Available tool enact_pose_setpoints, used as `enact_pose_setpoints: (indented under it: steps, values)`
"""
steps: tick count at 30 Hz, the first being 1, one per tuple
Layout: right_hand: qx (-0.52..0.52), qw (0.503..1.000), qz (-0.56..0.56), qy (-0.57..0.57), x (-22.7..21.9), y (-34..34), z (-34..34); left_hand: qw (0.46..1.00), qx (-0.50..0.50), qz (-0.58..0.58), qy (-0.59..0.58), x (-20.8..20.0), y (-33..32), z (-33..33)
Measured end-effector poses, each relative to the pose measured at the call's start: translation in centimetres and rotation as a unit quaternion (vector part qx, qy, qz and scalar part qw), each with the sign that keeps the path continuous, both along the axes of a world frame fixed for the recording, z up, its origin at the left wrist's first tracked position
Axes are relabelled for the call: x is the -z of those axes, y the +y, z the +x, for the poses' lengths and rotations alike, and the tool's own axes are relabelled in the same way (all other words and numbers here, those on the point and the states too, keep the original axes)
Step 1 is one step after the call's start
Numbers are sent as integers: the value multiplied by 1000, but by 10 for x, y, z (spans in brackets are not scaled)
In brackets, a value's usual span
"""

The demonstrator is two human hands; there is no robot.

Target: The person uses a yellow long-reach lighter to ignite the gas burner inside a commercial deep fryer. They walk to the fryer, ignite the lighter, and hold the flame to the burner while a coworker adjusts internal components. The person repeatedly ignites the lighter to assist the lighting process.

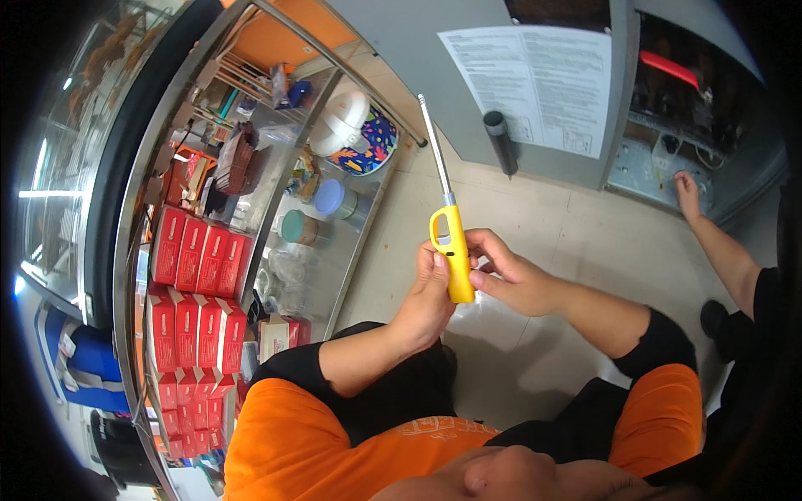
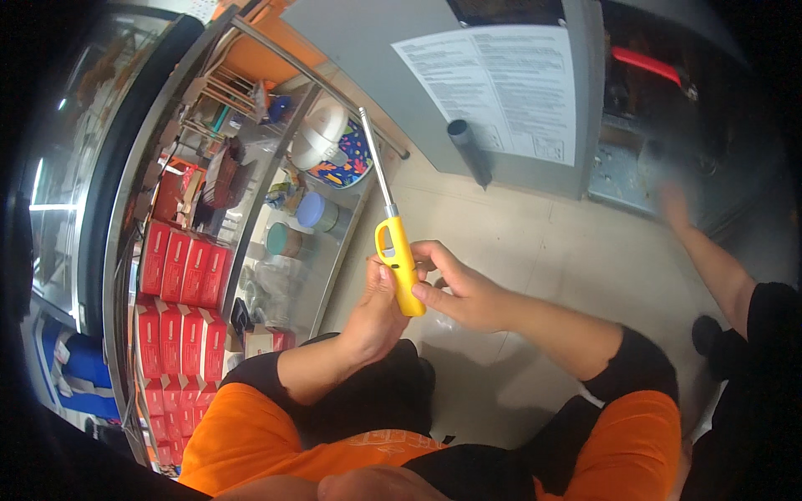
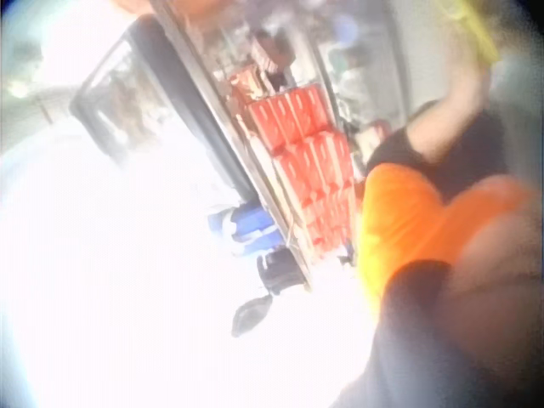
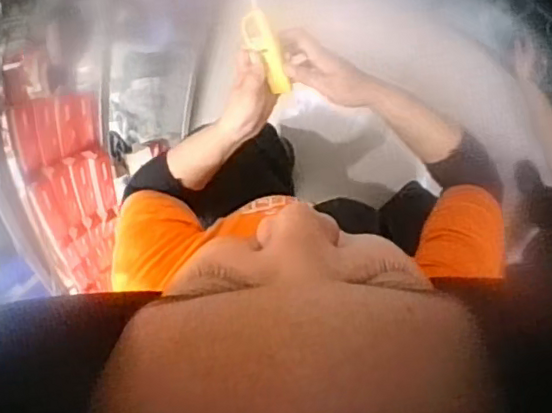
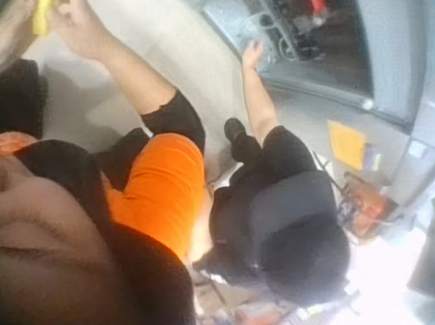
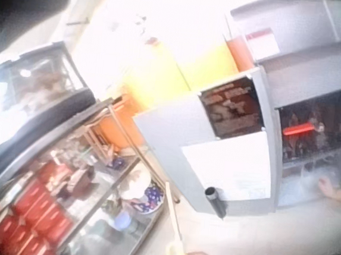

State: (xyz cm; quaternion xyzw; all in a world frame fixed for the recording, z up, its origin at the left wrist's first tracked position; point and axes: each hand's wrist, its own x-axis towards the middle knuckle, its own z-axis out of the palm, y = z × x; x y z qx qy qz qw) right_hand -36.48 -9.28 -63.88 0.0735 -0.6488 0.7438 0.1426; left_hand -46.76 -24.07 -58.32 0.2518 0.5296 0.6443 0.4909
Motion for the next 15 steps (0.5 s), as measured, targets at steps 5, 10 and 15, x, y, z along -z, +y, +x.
enact_pose_setpoints:
  steps: [5, 10, 15]
  values:
    - [-6, 990, -133, 49, -21, -21, -24, 994, -65, 77, -34, -7, 6, 7]
    - [75, 976, -177, 103, -31, -39, -51, 985, -116, 122, -36, -7, 11, 2]
    - [114, 946, -290, 90, -35, -59, -64, 985, -145, 84, -47, -18, 11, 4]
